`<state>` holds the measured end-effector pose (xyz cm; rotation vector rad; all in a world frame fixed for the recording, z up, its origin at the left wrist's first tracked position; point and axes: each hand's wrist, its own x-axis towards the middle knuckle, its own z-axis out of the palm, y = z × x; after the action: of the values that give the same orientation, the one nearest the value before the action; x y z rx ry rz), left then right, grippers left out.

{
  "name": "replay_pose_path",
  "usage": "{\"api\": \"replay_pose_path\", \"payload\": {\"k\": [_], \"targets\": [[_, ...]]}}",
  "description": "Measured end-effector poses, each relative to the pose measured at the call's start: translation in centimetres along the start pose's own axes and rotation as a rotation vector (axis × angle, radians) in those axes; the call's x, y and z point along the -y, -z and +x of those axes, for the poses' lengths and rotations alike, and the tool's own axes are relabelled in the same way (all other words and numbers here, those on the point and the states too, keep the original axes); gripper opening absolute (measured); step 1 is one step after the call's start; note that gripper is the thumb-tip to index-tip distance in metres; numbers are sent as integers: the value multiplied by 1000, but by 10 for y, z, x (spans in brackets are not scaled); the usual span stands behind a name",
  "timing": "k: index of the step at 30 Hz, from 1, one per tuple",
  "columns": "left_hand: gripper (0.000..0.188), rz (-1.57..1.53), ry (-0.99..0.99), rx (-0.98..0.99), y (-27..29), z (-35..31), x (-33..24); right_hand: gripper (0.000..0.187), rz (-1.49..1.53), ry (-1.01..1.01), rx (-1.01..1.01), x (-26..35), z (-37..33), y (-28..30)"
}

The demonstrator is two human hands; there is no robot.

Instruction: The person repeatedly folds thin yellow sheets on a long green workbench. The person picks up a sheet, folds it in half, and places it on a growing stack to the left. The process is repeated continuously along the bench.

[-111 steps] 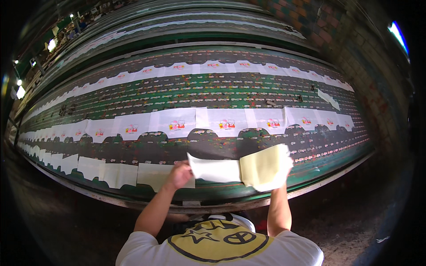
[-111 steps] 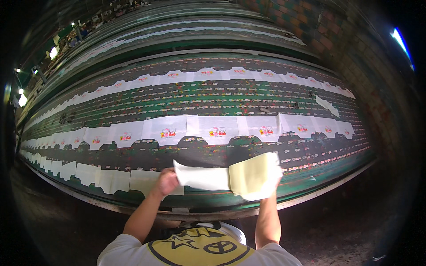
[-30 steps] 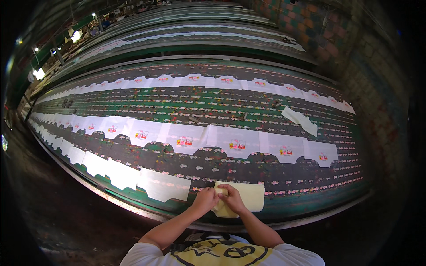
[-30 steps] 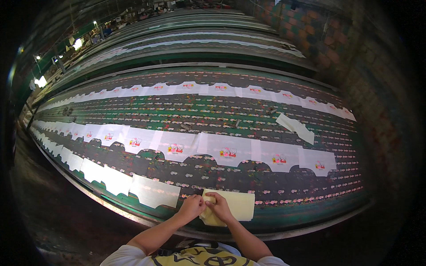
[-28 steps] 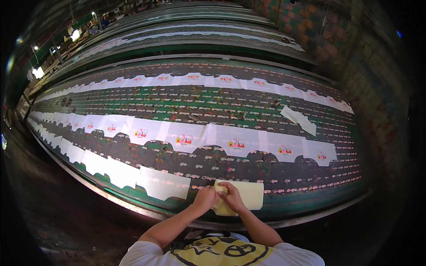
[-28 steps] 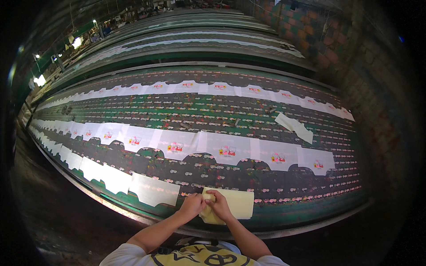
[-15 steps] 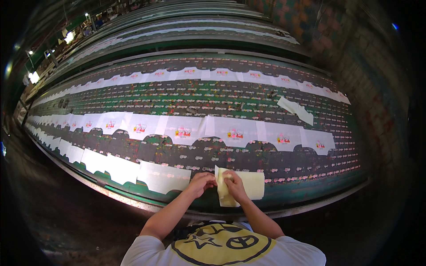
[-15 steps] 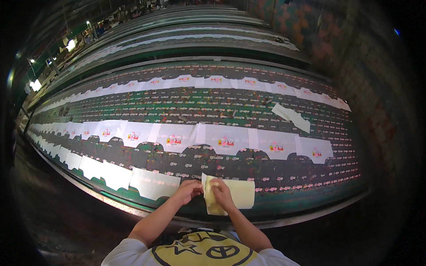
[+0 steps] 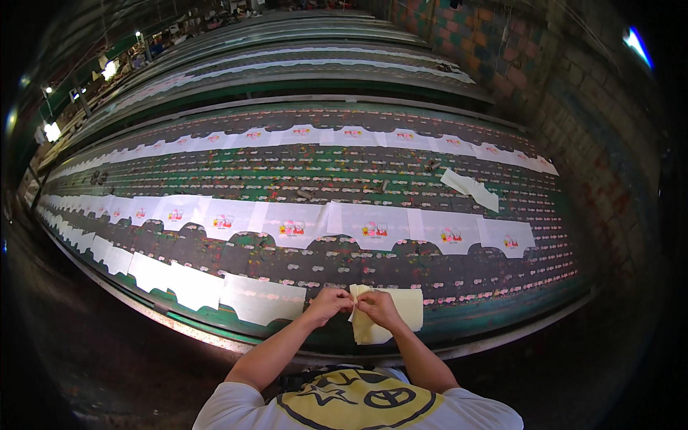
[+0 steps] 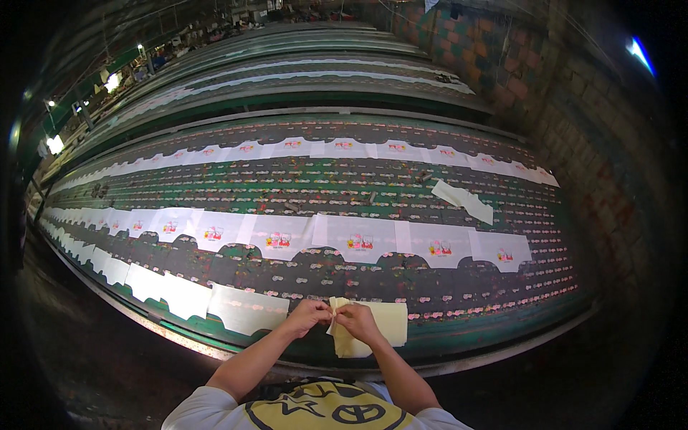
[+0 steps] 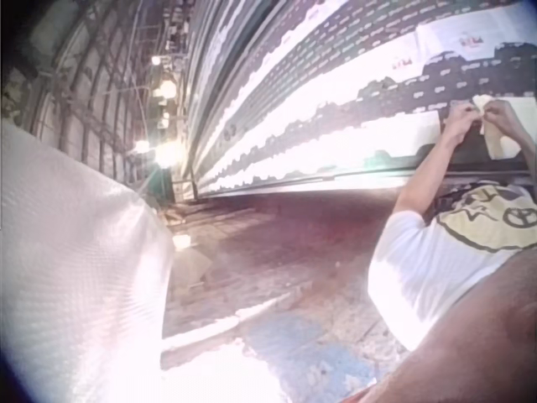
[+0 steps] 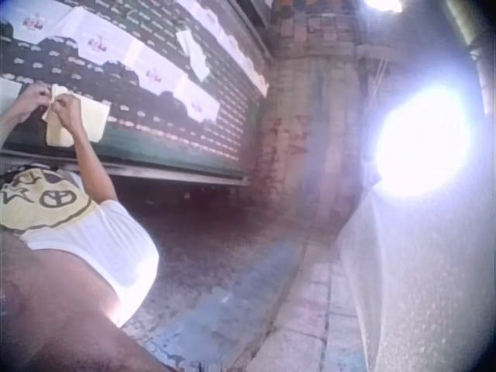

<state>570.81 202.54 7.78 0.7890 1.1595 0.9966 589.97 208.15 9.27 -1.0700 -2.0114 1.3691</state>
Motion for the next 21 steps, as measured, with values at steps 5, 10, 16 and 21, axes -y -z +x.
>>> {"api": "replay_pose_path", "payload": {"k": [5, 10, 16, 21], "targets": [[13, -89, 52, 27, 2, -7, 3, 18, 276, -155, 8, 2, -5, -4], [14, -175, 105, 33, 7, -12, 12, 19, 332, -226, -2, 14, -12, -9], [13, -292, 135, 83, 12, -19, 20, 17, 334, -245, -10, 8, -20, -17], [13, -337, 117, 82, 19, -30, 19, 19, 452, -313, -34, 4, -23, -20]]}}
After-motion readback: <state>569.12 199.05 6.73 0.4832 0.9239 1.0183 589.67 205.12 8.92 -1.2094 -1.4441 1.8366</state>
